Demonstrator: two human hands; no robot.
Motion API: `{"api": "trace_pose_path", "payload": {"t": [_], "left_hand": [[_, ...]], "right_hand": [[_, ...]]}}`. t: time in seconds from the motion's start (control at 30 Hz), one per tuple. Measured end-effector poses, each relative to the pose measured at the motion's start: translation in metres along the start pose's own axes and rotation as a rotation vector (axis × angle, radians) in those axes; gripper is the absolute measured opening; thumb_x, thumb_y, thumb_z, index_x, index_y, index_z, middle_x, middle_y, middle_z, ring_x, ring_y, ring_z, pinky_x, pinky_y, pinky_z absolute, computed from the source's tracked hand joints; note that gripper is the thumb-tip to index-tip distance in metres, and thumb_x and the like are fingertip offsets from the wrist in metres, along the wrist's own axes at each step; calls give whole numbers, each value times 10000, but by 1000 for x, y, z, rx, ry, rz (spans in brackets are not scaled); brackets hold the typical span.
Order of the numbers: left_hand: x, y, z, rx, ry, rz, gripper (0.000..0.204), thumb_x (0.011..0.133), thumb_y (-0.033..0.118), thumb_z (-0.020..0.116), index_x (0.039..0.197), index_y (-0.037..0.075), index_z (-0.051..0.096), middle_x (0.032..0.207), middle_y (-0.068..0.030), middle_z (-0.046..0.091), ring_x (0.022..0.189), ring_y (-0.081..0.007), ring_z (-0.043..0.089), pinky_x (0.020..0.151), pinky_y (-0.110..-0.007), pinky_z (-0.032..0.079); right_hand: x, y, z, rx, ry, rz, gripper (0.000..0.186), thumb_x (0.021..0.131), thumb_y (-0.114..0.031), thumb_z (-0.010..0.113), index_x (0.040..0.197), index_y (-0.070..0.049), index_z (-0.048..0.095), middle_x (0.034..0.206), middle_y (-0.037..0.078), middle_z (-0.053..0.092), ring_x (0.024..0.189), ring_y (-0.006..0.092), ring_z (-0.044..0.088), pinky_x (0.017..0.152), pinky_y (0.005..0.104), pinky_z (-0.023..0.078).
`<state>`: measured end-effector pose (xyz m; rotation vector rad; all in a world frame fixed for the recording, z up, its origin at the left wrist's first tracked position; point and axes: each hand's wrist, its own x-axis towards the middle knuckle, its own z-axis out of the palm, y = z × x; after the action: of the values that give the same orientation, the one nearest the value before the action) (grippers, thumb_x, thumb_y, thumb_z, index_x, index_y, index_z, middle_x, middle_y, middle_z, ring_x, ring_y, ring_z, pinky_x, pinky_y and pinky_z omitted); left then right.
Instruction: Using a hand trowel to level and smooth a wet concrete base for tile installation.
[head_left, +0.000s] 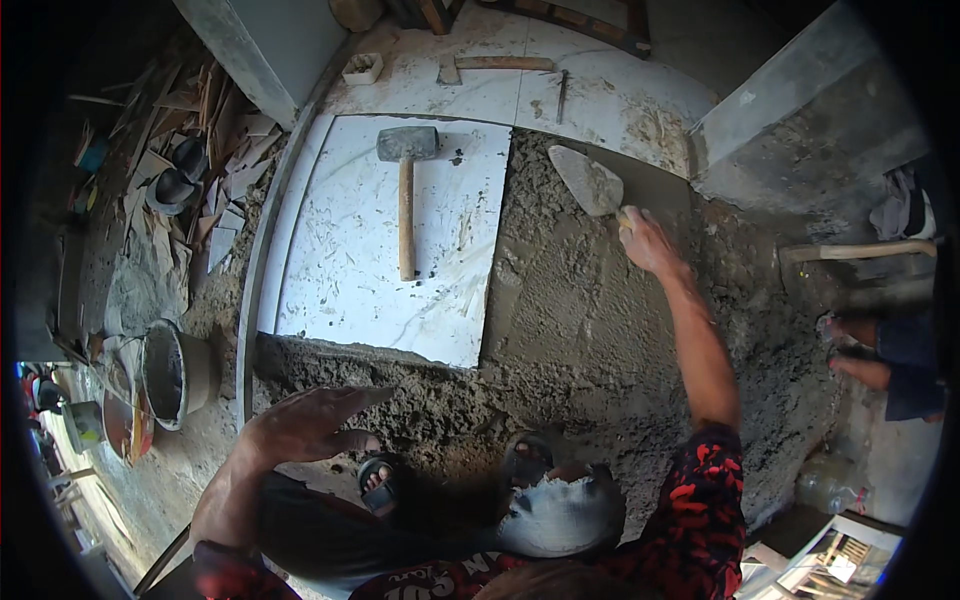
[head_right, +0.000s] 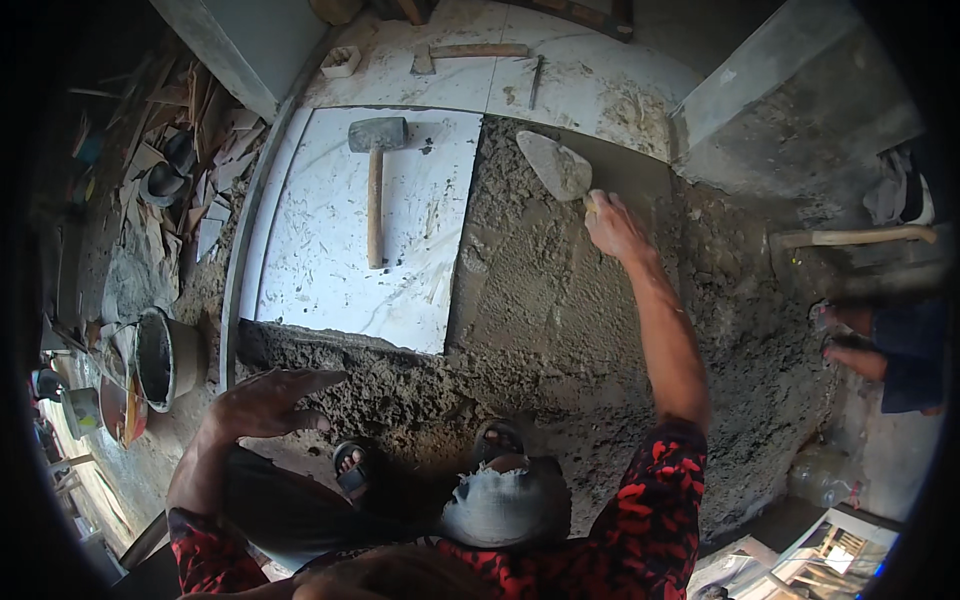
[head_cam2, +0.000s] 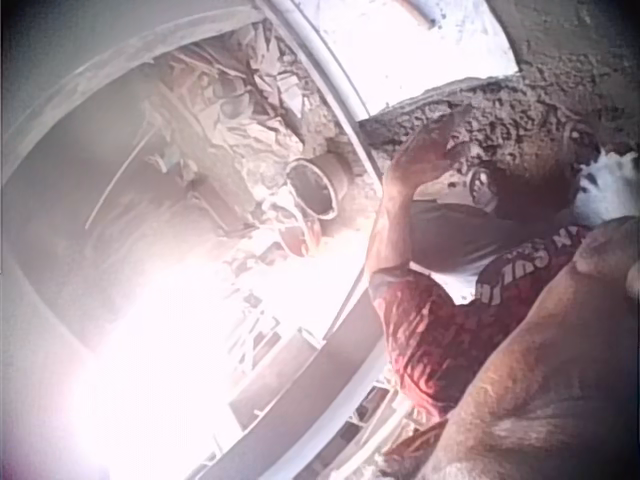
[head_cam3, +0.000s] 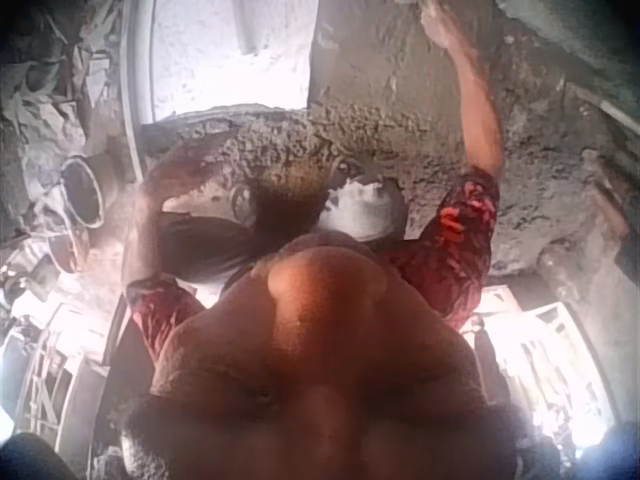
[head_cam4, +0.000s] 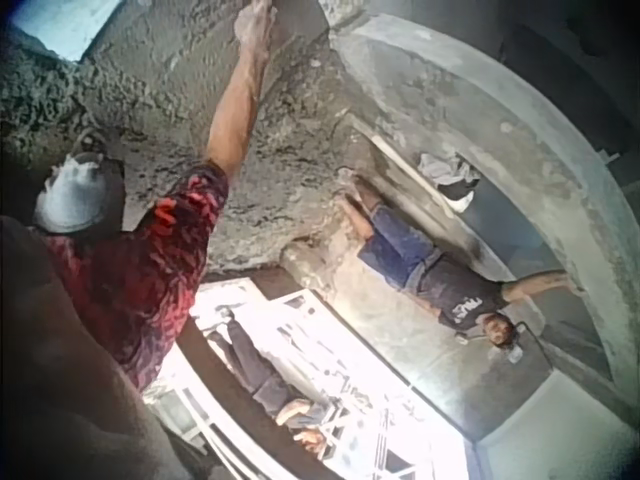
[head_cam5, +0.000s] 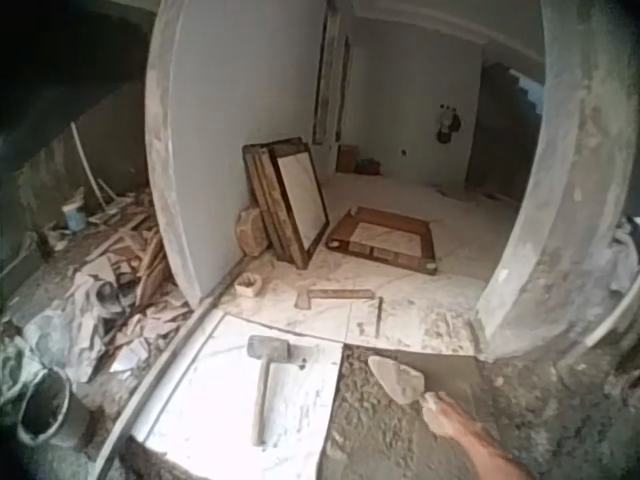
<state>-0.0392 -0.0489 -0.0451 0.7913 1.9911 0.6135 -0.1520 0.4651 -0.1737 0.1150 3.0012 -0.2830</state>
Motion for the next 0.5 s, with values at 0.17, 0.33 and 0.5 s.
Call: {"api": "trace_pose_path", "payload": {"t": [0.17,0.33,0.5], "left_hand": [[3,-1,-3,-4,0,-16,668,912,474,537,1427,88,356,1351,-202,493,1245,-367,480,1047,-435,390],[10,-5,0,-14,-10,-10,670,906,447,575,1417,68,367,1356,-220,487,1235,-386,488,1029,-451,401],[2,-3,-1,20,-3,-37,673,908,461,554,1425,79,356,1355,-212,488,1235,-379,488,1034,-449,398]], "right_hand": [[10,-6,18,3,-169,30,424,950,-371,460,1250,-73,486,1168,246,593,1090,458,546,909,520,448],[59,17,22,-16,-151,73,426,951,-407,432,1217,-89,531,1162,233,603,1065,474,554,902,541,449],[77,-13,4,200,-324,321,431,973,-425,394,1179,-71,529,936,121,645,680,251,627,609,431,519]]}}
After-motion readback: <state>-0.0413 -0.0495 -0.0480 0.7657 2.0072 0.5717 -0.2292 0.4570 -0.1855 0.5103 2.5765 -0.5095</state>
